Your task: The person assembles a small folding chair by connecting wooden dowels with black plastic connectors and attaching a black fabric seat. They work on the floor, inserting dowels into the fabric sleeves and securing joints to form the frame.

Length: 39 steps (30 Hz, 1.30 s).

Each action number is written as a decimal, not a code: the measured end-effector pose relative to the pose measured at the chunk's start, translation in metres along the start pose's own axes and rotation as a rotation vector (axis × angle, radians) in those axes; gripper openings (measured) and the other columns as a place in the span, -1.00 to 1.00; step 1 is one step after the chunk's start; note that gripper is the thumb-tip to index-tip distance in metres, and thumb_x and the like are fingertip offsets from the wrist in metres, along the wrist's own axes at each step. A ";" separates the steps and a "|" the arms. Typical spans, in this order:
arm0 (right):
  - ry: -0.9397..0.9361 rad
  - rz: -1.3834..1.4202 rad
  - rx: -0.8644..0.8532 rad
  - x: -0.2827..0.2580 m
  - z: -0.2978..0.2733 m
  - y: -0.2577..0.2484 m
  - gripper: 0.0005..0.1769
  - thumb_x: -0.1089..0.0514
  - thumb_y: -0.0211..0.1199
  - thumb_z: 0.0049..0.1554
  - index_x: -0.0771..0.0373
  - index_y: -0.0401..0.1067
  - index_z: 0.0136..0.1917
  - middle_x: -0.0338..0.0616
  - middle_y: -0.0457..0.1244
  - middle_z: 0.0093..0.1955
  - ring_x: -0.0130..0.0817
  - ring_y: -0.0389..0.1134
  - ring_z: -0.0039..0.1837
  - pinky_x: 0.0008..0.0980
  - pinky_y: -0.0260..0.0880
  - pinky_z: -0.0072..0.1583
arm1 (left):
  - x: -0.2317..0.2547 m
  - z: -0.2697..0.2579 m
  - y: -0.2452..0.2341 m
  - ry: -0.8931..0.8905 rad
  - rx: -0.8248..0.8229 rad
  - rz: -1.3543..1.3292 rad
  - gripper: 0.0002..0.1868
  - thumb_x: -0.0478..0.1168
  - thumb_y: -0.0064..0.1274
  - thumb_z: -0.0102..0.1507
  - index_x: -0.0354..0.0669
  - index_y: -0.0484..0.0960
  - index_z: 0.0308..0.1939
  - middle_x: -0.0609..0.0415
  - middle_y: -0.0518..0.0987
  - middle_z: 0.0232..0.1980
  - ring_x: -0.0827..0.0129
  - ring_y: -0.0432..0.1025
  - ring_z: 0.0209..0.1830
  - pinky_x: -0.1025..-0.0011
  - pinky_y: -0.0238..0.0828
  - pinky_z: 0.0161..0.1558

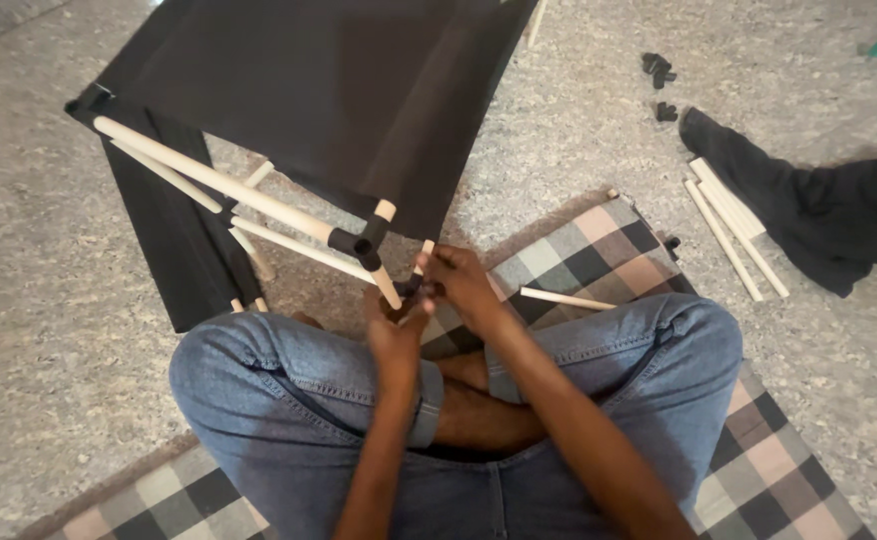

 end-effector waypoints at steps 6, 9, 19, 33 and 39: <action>0.159 0.134 -0.337 0.017 -0.011 0.003 -0.54 0.14 0.27 0.19 0.35 0.36 0.31 -0.11 0.40 0.12 -0.34 0.46 0.11 -0.24 0.50 0.18 | 0.091 -0.050 -0.004 0.709 0.129 0.774 -0.37 -0.26 0.29 0.18 -0.22 0.54 0.35 -0.13 0.43 0.16 0.09 0.37 0.14 0.18 0.44 0.06; 0.095 0.209 -0.414 0.026 -0.012 0.009 -0.59 0.21 0.28 0.22 0.41 0.39 0.30 -0.01 0.41 0.10 -0.25 0.46 0.08 -0.24 0.48 0.16 | 0.108 -0.039 -0.007 0.650 0.037 0.741 -0.68 -0.31 0.22 0.28 -0.20 0.63 0.11 -0.04 0.55 0.02 0.16 0.50 -0.05 0.28 0.47 -0.09; 0.021 0.324 -0.342 0.039 -0.006 0.006 -0.67 0.27 0.31 0.21 0.42 0.46 0.23 -0.04 0.41 0.06 -0.32 0.44 0.04 -0.32 0.48 0.10 | 0.134 -0.008 0.008 0.595 -0.173 0.663 -0.83 -0.40 0.24 0.13 -0.31 0.66 -0.19 -0.06 0.64 -0.22 0.17 0.57 -0.30 0.31 0.44 -0.27; -0.005 0.265 -0.290 0.034 -0.007 0.005 -0.75 0.28 0.32 0.20 0.42 0.50 0.14 -0.08 0.41 -0.01 -0.36 0.43 -0.02 -0.36 0.46 0.03 | 0.125 0.001 0.019 0.622 -0.245 0.667 -0.87 -0.50 0.01 0.24 -0.36 0.65 -0.18 -0.10 0.60 -0.19 0.17 0.56 -0.26 0.31 0.51 -0.26; -0.036 0.206 -0.234 0.037 -0.005 0.002 -0.80 0.36 0.23 0.22 0.43 0.51 0.12 -0.04 0.42 -0.02 -0.35 0.43 -0.05 -0.38 0.45 -0.01 | 0.127 -0.004 0.023 0.690 -0.260 0.685 -0.71 -0.59 -0.05 0.16 -0.34 0.65 -0.12 -0.10 0.60 -0.13 0.17 0.57 -0.17 0.36 0.57 -0.16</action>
Point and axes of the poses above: each hand's wrist, its own z-axis towards the middle knuckle, its own y-axis out of the palm, x = y × z, the point moved 6 cm from there along z, towards the middle knuckle
